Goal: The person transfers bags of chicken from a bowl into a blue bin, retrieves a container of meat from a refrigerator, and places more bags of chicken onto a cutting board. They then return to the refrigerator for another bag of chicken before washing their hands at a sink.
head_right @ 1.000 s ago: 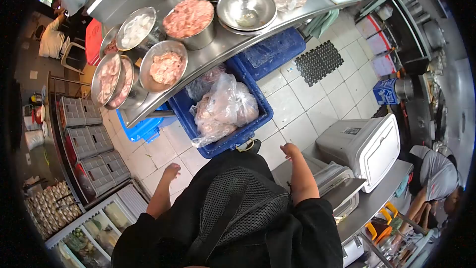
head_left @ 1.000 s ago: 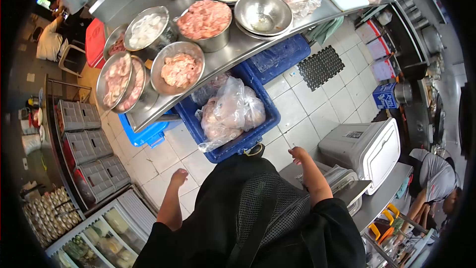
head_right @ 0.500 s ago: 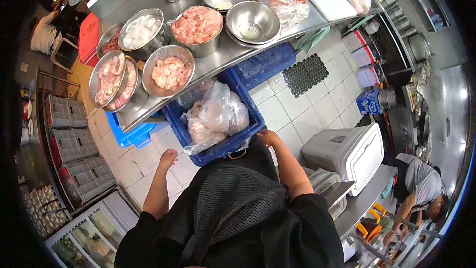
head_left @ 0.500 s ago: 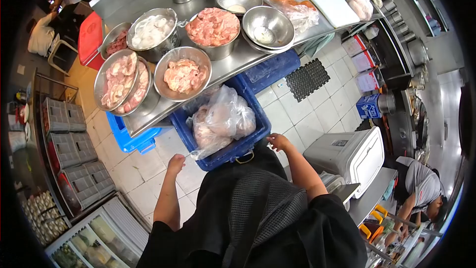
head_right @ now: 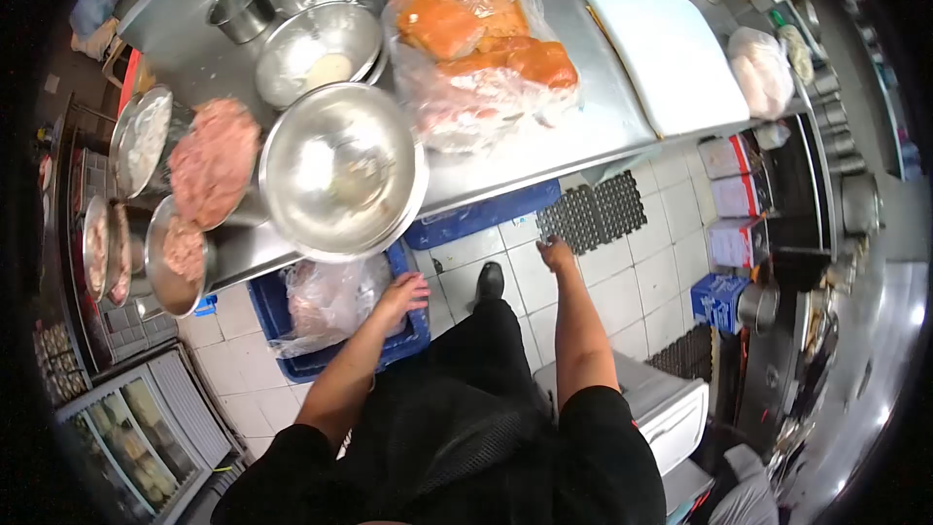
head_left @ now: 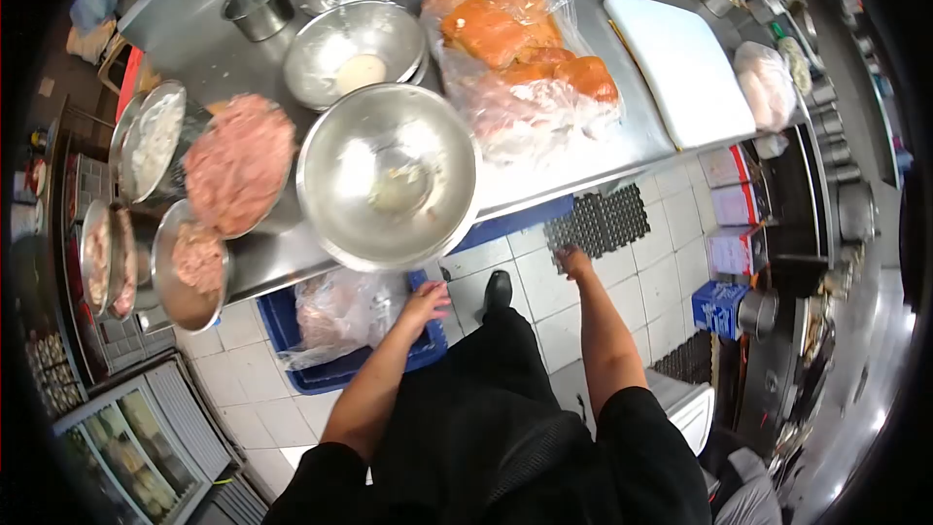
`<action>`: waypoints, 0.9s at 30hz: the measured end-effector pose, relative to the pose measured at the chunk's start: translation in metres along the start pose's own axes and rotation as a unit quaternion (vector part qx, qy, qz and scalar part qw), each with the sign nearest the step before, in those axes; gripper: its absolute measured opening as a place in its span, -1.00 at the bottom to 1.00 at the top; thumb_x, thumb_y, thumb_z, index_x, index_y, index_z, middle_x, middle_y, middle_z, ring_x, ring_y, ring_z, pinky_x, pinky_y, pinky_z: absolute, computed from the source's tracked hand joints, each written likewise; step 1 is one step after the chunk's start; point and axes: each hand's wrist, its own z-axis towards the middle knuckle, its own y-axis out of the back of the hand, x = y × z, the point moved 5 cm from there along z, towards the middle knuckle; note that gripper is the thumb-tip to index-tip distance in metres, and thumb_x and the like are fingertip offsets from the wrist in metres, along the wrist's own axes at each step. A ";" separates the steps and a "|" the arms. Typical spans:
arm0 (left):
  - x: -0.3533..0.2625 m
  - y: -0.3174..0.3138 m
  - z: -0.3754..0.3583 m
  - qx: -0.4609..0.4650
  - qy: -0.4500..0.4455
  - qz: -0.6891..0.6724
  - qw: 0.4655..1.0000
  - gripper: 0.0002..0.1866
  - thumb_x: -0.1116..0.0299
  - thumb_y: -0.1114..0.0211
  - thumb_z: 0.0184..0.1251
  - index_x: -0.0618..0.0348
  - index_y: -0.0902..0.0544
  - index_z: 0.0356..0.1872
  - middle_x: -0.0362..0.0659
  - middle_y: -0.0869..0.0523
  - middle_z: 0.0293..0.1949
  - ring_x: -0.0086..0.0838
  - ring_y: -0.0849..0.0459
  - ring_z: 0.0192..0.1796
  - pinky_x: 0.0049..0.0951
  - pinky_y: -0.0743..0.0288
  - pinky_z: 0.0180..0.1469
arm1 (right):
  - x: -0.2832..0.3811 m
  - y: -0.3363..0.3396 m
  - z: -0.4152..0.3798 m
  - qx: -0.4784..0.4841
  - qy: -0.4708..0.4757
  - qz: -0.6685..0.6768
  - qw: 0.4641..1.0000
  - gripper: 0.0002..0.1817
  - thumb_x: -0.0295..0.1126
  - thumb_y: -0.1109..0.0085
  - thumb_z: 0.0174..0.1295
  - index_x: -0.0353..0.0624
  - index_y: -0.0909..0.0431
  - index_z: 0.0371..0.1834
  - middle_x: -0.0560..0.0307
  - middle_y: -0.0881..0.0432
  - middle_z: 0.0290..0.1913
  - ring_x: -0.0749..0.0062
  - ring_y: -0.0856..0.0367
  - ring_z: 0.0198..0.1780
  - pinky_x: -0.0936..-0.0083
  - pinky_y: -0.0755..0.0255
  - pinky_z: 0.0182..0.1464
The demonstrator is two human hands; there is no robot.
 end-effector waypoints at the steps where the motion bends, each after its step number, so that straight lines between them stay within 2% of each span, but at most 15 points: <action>1: 0.010 -0.013 0.025 -0.033 0.025 -0.047 0.998 -0.36 -0.04 -0.19 0.29 0.19 -0.31 0.22 0.02 -0.41 0.18 -0.24 -0.48 0.14 -0.17 -0.48 0.03 | 0.001 0.018 0.030 -0.032 0.026 -0.045 0.998 -0.37 -0.01 -0.13 0.18 -0.29 -0.36 0.15 -0.12 -0.63 -0.14 0.27 -0.66 -0.26 0.32 -0.57 -0.34; 2: 0.023 -0.019 0.050 -0.072 0.047 -0.081 0.993 -0.30 -0.11 -0.18 0.26 0.14 -0.27 0.28 0.08 -0.32 0.24 -0.12 -0.39 0.21 -0.03 -0.42 0.10 | -0.001 0.030 0.066 -0.028 0.036 -0.051 0.998 -0.37 -0.01 -0.13 0.18 -0.29 -0.36 0.15 -0.12 -0.63 -0.14 0.27 -0.66 -0.26 0.32 -0.57 -0.34; 3: 0.033 -0.023 0.077 -0.078 0.042 -0.089 0.992 -0.30 -0.11 -0.18 0.26 0.14 -0.27 0.28 0.08 -0.32 0.24 -0.12 -0.39 0.21 -0.03 -0.42 0.10 | 0.001 0.038 0.104 -0.036 0.109 -0.069 0.991 -0.36 0.01 -0.13 0.17 -0.24 -0.36 0.18 -0.14 -0.58 -0.04 0.20 -0.59 -0.10 0.29 -0.51 -0.17; 5: 0.065 -0.013 0.126 -0.232 0.078 -0.230 0.942 -0.13 -0.16 -0.22 0.19 0.19 -0.15 0.36 0.11 -0.35 0.23 -0.04 -0.38 0.24 0.10 -0.37 0.14 | 0.010 0.047 0.165 -0.049 0.252 -0.103 0.961 -0.34 0.05 -0.14 0.16 -0.13 -0.36 0.24 -0.18 -0.48 0.17 0.07 -0.44 0.21 0.24 -0.39 0.17; 6: 0.083 -0.006 0.147 -0.278 0.061 -0.282 0.916 -0.18 -0.17 -0.16 0.22 0.14 -0.16 0.37 0.12 -0.34 0.25 -0.05 -0.33 0.28 0.18 -0.30 0.16 | 0.024 0.052 0.176 -0.046 0.260 -0.108 0.958 -0.34 0.05 -0.14 0.16 -0.13 -0.36 0.24 -0.18 -0.48 0.17 0.07 -0.44 0.21 0.24 -0.39 0.17; 7: 0.109 0.008 0.172 -0.280 0.056 -0.291 0.913 -0.18 -0.17 -0.16 0.22 0.14 -0.16 0.37 0.12 -0.34 0.25 -0.05 -0.33 0.28 0.18 -0.30 0.16 | 0.022 0.055 0.176 -0.039 0.254 -0.081 0.963 -0.35 0.04 -0.14 0.17 -0.13 -0.36 0.24 -0.17 -0.48 0.17 0.08 -0.44 0.21 0.24 -0.39 0.17; 8: 0.134 0.023 0.199 -0.260 0.005 -0.380 0.887 -0.22 -0.17 -0.13 0.24 0.11 -0.19 0.35 0.11 -0.35 0.25 -0.09 -0.34 0.28 0.14 -0.30 0.18 | 0.008 0.056 0.169 -0.033 0.249 -0.055 0.967 -0.35 0.03 -0.14 0.17 -0.12 -0.35 0.24 -0.16 -0.48 0.17 0.08 -0.44 0.21 0.23 -0.39 0.16; 9: 0.144 0.029 0.219 -0.238 -0.046 -0.465 0.852 -0.26 -0.17 -0.09 0.25 0.09 -0.22 0.33 0.10 -0.36 0.24 -0.13 -0.35 0.28 0.10 -0.31 0.20 | 0.005 0.057 0.166 -0.026 0.242 -0.029 0.969 -0.36 0.03 -0.13 0.17 -0.12 -0.35 0.24 -0.14 -0.47 0.17 0.09 -0.44 0.21 0.23 -0.39 0.16; 10: 0.118 0.013 0.208 -0.236 -0.054 -0.475 0.846 -0.26 -0.17 -0.09 0.25 0.09 -0.22 0.33 0.10 -0.36 0.24 -0.13 -0.35 0.28 0.10 -0.31 0.20 | 0.006 0.054 0.161 -0.020 0.236 -0.004 0.971 -0.36 0.02 -0.13 0.18 -0.11 -0.34 0.25 -0.13 -0.47 0.17 0.09 -0.44 0.21 0.23 -0.40 0.16; 11: 0.106 0.002 0.211 -0.241 -0.075 -0.462 0.850 -0.26 -0.15 -0.10 0.25 0.10 -0.22 0.33 0.10 -0.36 0.24 -0.13 -0.34 0.28 0.07 -0.30 0.20 | 0.041 0.055 0.178 -0.011 0.229 0.018 0.973 -0.37 0.01 -0.13 0.18 -0.11 -0.34 0.25 -0.12 -0.47 0.17 0.10 -0.44 0.21 0.22 -0.40 0.15; 12: 0.101 -0.010 0.215 -0.248 -0.094 -0.449 0.854 -0.26 -0.13 -0.11 0.24 0.11 -0.22 0.33 0.10 -0.36 0.24 -0.13 -0.34 0.28 0.05 -0.29 0.21 | 0.014 0.054 0.148 0.000 0.219 0.039 0.975 -0.37 0.00 -0.13 0.19 -0.11 -0.34 0.25 -0.11 -0.47 0.17 0.11 -0.44 0.21 0.22 -0.40 0.15; 16: 0.085 -0.035 0.191 -0.300 -0.161 -0.380 0.860 -0.26 -0.06 -0.16 0.22 0.16 -0.21 0.32 0.09 -0.37 0.23 -0.11 -0.34 0.28 -0.06 -0.27 0.24 | 0.025 0.044 0.151 0.066 0.168 0.133 0.975 -0.40 -0.03 -0.12 0.20 -0.09 -0.32 0.25 -0.07 -0.47 0.17 0.13 -0.44 0.20 0.21 -0.40 0.14; 24: -0.006 -0.040 0.061 -0.450 -0.263 -0.208 0.828 -0.26 0.08 -0.24 0.18 0.25 -0.20 0.31 0.08 -0.39 0.22 -0.08 -0.32 0.28 -0.28 -0.22 0.30 | 0.075 0.030 0.139 0.237 0.036 0.293 0.926 -0.44 -0.10 -0.11 0.24 -0.06 -0.29 0.27 0.02 -0.47 0.17 0.18 -0.44 0.20 0.18 -0.41 0.12; 25: -0.014 -0.037 0.045 -0.467 -0.267 -0.182 0.823 -0.26 0.10 -0.25 0.18 0.26 -0.20 0.30 0.08 -0.39 0.22 -0.08 -0.32 0.27 -0.31 -0.21 0.30 | 0.030 0.036 0.122 0.255 0.010 0.310 0.916 -0.44 -0.11 -0.10 0.24 -0.05 -0.28 0.27 0.03 -0.46 0.17 0.19 -0.44 0.19 0.18 -0.41 0.11; 27: -0.024 -0.030 0.017 -0.491 -0.276 -0.127 0.817 -0.25 0.13 -0.27 0.16 0.28 -0.19 0.30 0.08 -0.39 0.22 -0.07 -0.32 0.27 -0.36 -0.20 0.32 | 0.019 0.027 0.104 0.282 -0.041 0.346 0.894 -0.45 -0.12 -0.10 0.25 -0.04 -0.27 0.27 0.05 -0.46 0.17 0.20 -0.44 0.19 0.18 -0.42 0.11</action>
